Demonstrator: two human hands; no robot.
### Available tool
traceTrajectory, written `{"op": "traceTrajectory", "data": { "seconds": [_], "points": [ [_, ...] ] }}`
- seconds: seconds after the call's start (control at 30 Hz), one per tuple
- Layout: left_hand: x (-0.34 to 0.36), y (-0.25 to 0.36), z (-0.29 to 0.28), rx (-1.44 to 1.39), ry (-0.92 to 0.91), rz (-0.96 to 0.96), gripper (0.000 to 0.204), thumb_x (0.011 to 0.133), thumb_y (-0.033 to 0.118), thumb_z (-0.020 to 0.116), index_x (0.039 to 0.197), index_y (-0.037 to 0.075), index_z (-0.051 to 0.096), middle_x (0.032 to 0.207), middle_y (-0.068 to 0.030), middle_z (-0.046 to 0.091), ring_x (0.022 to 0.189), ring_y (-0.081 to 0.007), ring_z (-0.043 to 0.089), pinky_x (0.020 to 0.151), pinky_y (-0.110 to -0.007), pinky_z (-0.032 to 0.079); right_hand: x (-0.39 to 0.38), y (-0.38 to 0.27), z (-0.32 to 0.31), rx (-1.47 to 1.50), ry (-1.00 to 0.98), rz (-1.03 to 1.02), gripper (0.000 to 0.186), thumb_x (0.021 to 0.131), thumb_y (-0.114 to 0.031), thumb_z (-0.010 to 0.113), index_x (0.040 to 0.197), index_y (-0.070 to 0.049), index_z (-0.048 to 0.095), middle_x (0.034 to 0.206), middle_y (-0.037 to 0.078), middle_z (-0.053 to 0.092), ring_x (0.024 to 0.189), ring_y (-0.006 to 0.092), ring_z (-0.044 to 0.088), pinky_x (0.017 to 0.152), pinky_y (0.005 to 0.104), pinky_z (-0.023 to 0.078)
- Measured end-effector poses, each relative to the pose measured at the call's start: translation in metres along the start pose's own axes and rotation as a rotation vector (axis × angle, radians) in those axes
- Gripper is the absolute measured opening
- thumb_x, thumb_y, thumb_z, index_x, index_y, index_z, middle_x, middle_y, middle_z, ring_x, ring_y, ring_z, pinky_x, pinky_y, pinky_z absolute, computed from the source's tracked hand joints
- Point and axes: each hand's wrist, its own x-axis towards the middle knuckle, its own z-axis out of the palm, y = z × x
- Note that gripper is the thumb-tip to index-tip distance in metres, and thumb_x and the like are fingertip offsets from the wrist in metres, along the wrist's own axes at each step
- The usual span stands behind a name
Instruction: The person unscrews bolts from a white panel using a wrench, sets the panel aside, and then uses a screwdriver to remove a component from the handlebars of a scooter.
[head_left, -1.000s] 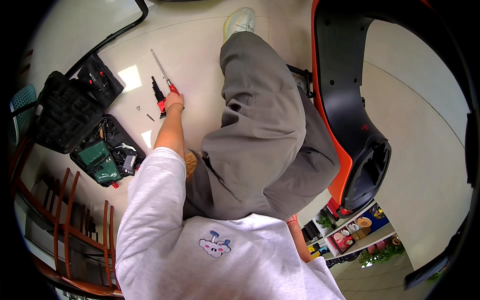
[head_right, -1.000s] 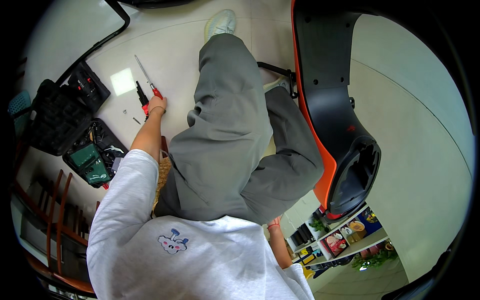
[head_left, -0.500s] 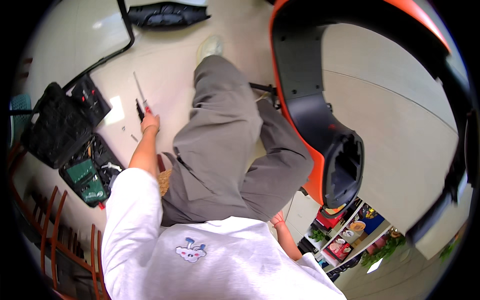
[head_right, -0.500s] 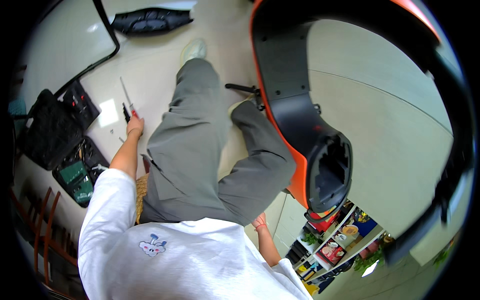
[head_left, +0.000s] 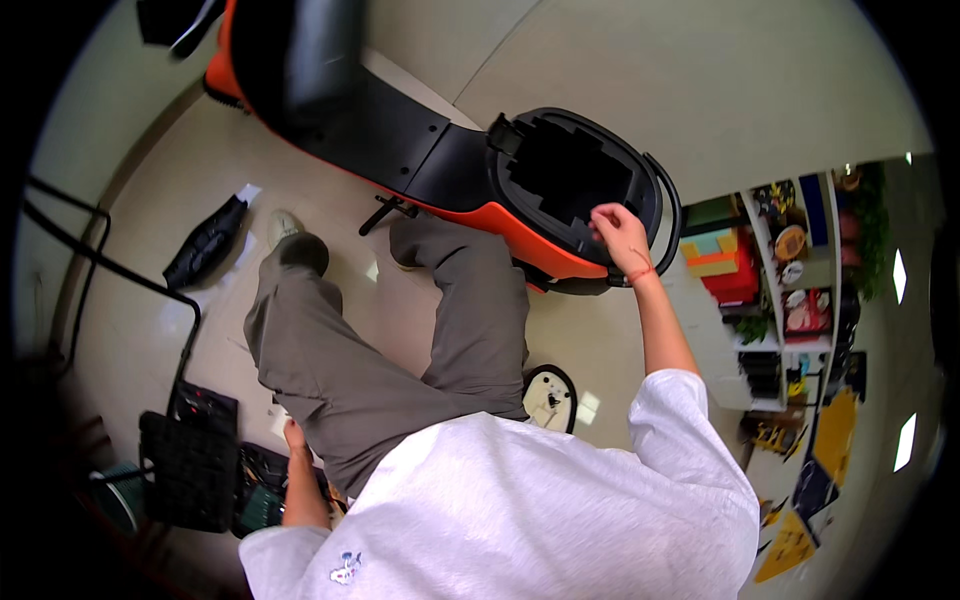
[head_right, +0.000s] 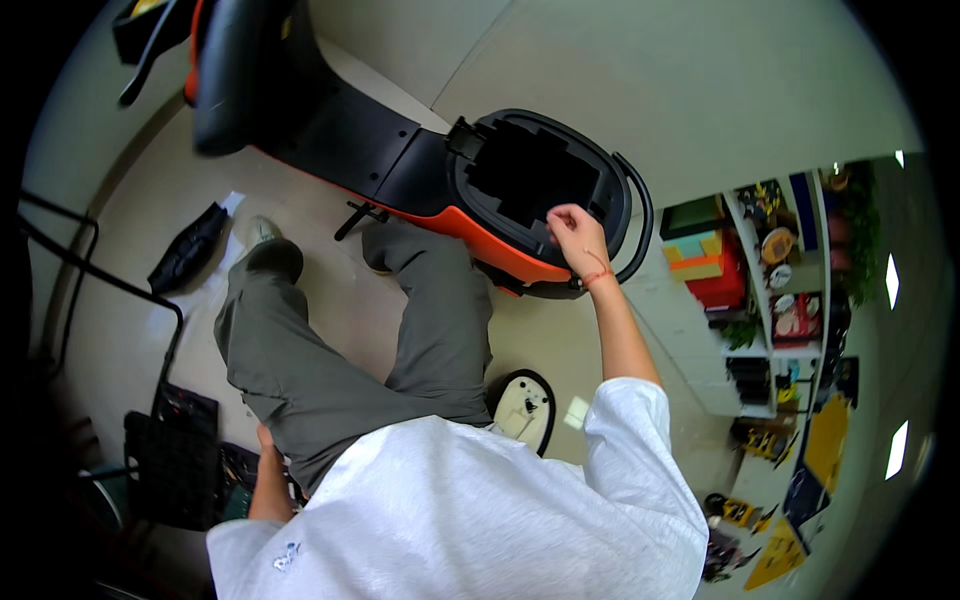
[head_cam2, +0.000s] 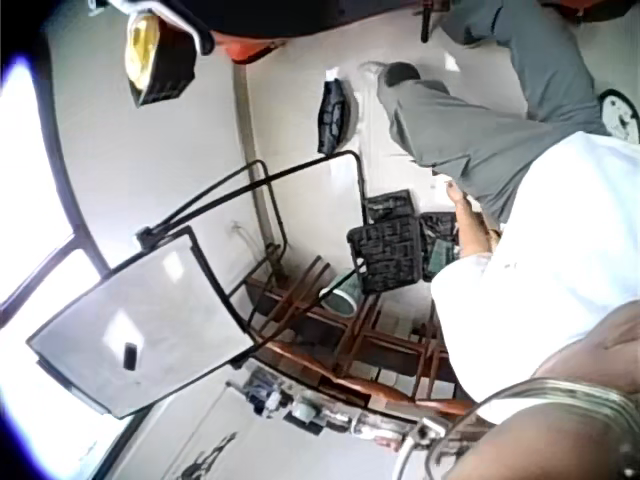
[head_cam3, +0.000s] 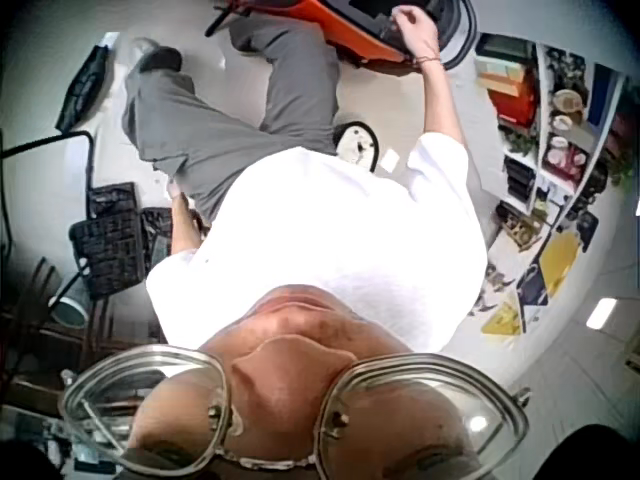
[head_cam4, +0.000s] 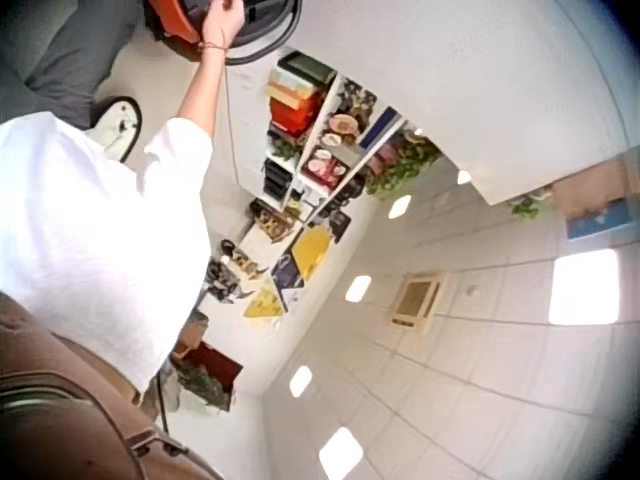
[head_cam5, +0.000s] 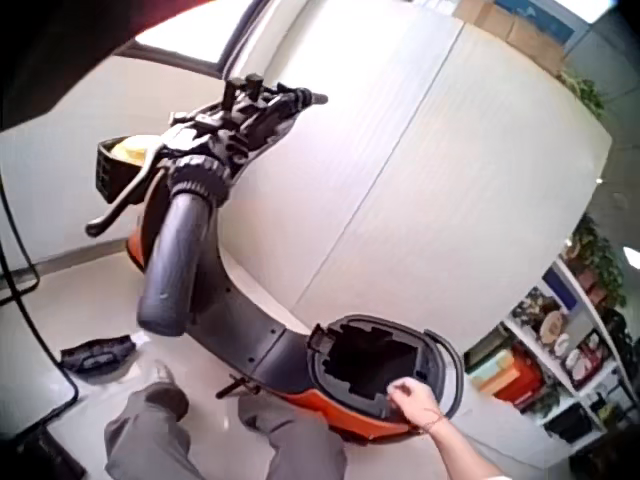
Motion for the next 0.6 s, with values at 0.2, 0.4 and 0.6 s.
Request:
{"op": "traceTrajectory", "data": {
  "seconds": [0.2, 0.4, 0.6],
  "points": [
    [-0.094, 0.064, -0.019, -0.125, 0.001, 0.016, 0.019, 0.092, 0.025, 0.058, 0.089, 0.006, 0.059, 0.076, -0.0017, 0.058, 0.065, -0.0121, 0.055, 0.057, -0.028, 0.047, 0.097, 0.067, -0.01, 0.0, -0.405, 0.253, 0.027, 0.09, -0.02, 0.058, 0.11, -0.001, 0.062, 0.096, 0.005, 0.067, 0.084, 0.0121, 0.064, 0.072, 0.0248, 0.051],
    [-0.131, 0.143, -0.06, -0.126, 0.195, -0.122, 0.005, 0.093, 0.016, 0.056, 0.096, 0.013, 0.057, 0.066, 0.0045, 0.052, 0.047, -0.0048, 0.046, 0.037, -0.019, 0.035, 0.202, 0.095, 0.067, -0.605, -0.558, -0.05, 0.031, 0.082, -0.021, 0.059, 0.103, 0.0, 0.068, 0.1, 0.018, 0.069, 0.089, 0.0289, 0.068, 0.08, 0.0387, 0.053],
    [-0.164, 0.252, 0.04, -0.186, 0.079, -0.008, 0.04, 0.095, 0.028, 0.053, 0.127, 0.004, 0.053, 0.115, -0.0085, 0.062, 0.098, -0.023, 0.061, 0.082, -0.037, 0.052, 0.25, 0.12, 0.141, -0.971, -0.848, -0.207, 0.029, 0.082, -0.022, 0.059, 0.101, -0.004, 0.071, 0.106, 0.018, 0.069, 0.098, 0.0328, 0.066, 0.082, 0.0422, 0.052]
  ]
}}
